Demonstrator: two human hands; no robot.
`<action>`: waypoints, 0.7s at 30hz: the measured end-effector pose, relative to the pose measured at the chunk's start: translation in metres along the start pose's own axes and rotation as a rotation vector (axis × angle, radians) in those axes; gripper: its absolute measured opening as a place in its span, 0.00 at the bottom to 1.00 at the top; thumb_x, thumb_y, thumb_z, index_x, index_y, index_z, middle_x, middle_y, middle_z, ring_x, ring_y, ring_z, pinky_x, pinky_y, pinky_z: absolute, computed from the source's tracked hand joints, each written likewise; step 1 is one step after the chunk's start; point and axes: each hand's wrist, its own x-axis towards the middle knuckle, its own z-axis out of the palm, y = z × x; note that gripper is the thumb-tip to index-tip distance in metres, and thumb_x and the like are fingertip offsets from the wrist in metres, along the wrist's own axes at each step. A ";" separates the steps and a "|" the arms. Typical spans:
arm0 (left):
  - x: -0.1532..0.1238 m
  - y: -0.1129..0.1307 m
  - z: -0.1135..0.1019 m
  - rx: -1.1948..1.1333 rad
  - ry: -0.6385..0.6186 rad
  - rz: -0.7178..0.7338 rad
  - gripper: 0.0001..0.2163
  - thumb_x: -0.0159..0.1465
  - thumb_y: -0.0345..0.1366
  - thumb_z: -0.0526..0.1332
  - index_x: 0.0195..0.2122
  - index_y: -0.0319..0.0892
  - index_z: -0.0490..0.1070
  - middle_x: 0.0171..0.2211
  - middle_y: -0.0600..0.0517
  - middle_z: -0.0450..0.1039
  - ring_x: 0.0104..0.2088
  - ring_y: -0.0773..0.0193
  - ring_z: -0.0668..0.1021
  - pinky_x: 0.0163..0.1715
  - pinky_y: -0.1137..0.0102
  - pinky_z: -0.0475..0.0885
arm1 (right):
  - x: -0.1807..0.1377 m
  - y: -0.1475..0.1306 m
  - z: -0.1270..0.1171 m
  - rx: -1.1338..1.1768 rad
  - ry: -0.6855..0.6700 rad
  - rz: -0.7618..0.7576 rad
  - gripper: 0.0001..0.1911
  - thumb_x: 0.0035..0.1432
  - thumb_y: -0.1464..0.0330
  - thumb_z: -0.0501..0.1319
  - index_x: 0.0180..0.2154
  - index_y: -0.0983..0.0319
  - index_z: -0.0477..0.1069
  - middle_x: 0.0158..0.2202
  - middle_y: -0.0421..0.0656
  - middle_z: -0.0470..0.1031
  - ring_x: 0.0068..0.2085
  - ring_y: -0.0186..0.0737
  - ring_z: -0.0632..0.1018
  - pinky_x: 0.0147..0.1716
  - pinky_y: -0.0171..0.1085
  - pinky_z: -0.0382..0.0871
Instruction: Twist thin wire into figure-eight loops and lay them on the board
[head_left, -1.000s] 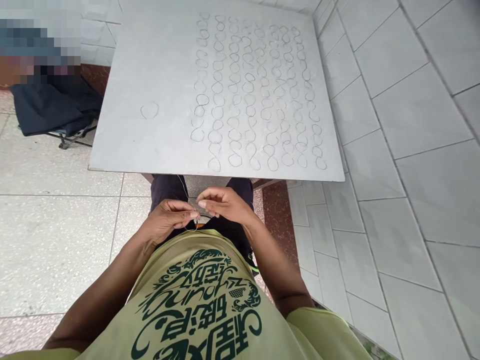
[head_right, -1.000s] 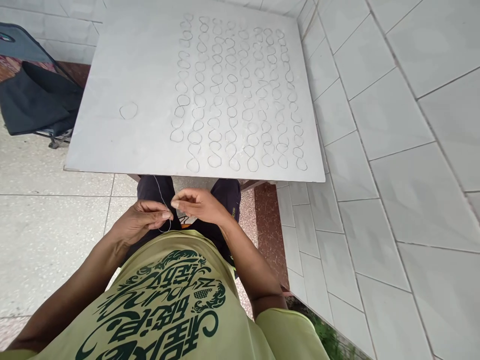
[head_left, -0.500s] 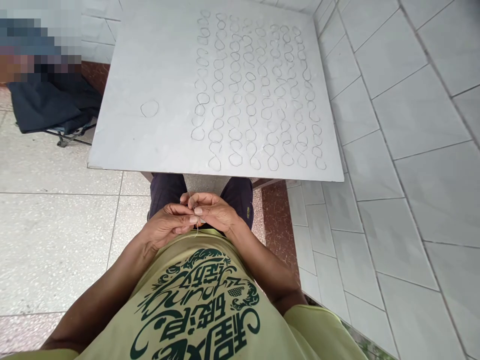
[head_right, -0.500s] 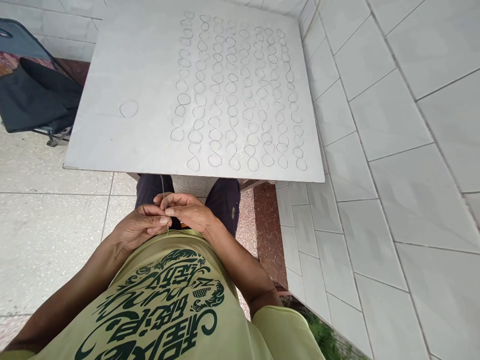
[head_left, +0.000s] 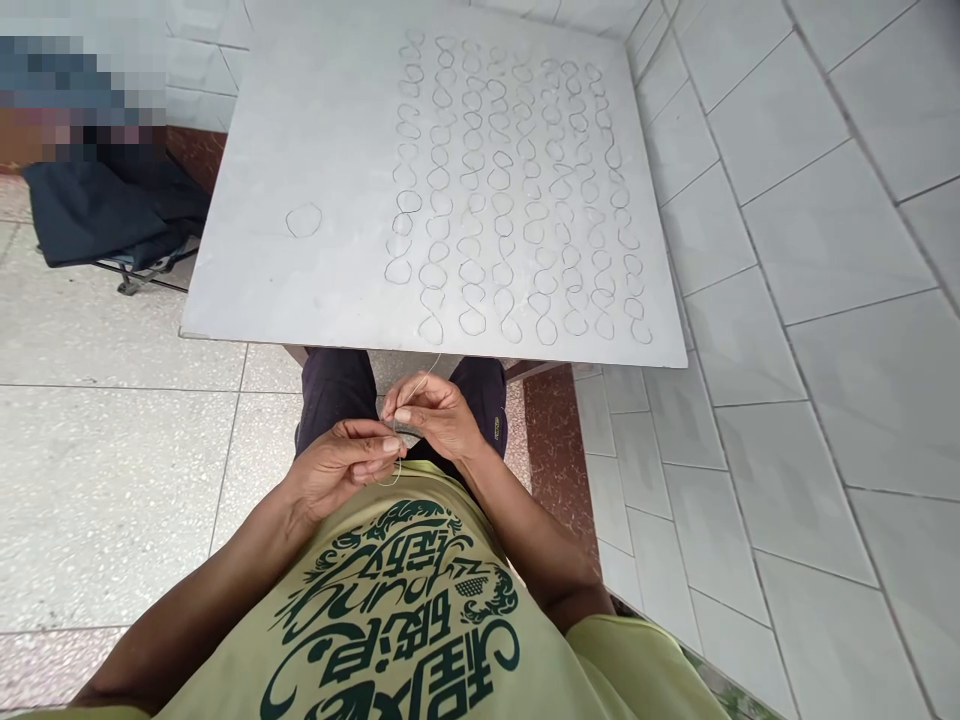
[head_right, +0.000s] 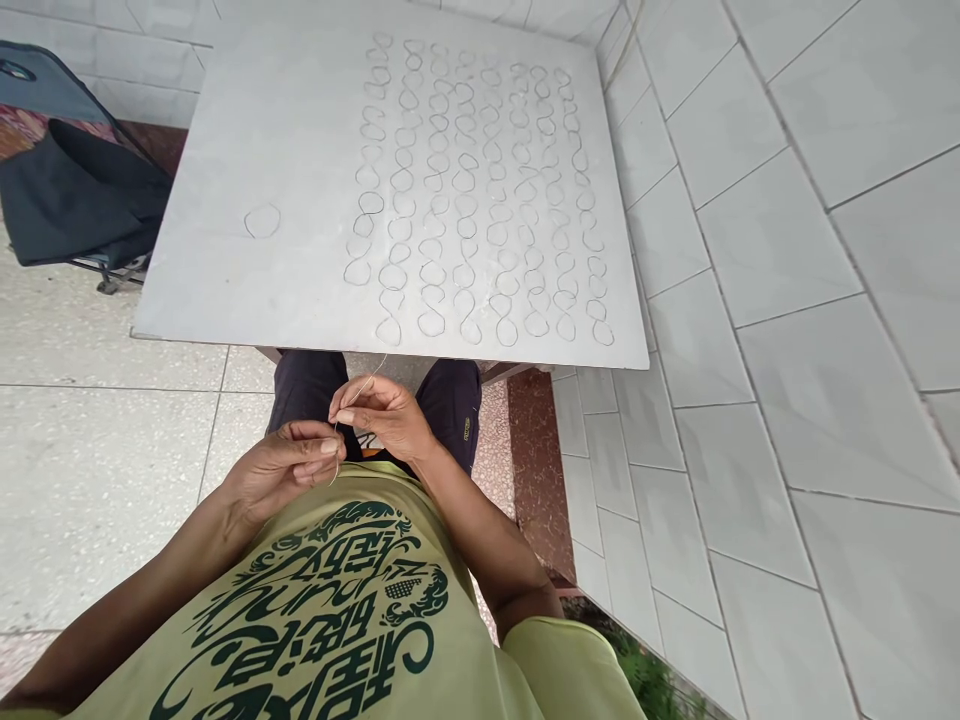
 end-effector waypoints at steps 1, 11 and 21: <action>-0.001 0.000 0.001 0.003 0.006 0.003 0.06 0.57 0.33 0.75 0.29 0.37 0.82 0.17 0.59 0.59 0.18 0.77 0.57 0.20 0.76 0.57 | 0.000 -0.001 0.000 -0.014 0.010 -0.013 0.12 0.55 0.63 0.76 0.33 0.59 0.75 0.36 0.41 0.78 0.37 0.39 0.78 0.43 0.42 0.73; -0.013 0.005 0.023 0.019 0.039 -0.047 0.08 0.50 0.33 0.78 0.26 0.38 0.81 0.16 0.57 0.62 0.17 0.78 0.56 0.17 0.76 0.52 | 0.001 -0.005 -0.002 -0.102 0.144 -0.137 0.10 0.55 0.65 0.75 0.34 0.58 0.76 0.36 0.40 0.79 0.36 0.38 0.78 0.41 0.41 0.75; -0.016 0.003 0.019 0.024 0.030 -0.032 0.07 0.51 0.34 0.77 0.26 0.38 0.82 0.18 0.54 0.67 0.17 0.79 0.55 0.16 0.75 0.49 | -0.004 -0.007 0.009 -0.139 0.322 -0.155 0.15 0.53 0.62 0.75 0.35 0.57 0.70 0.37 0.40 0.76 0.35 0.36 0.76 0.37 0.39 0.74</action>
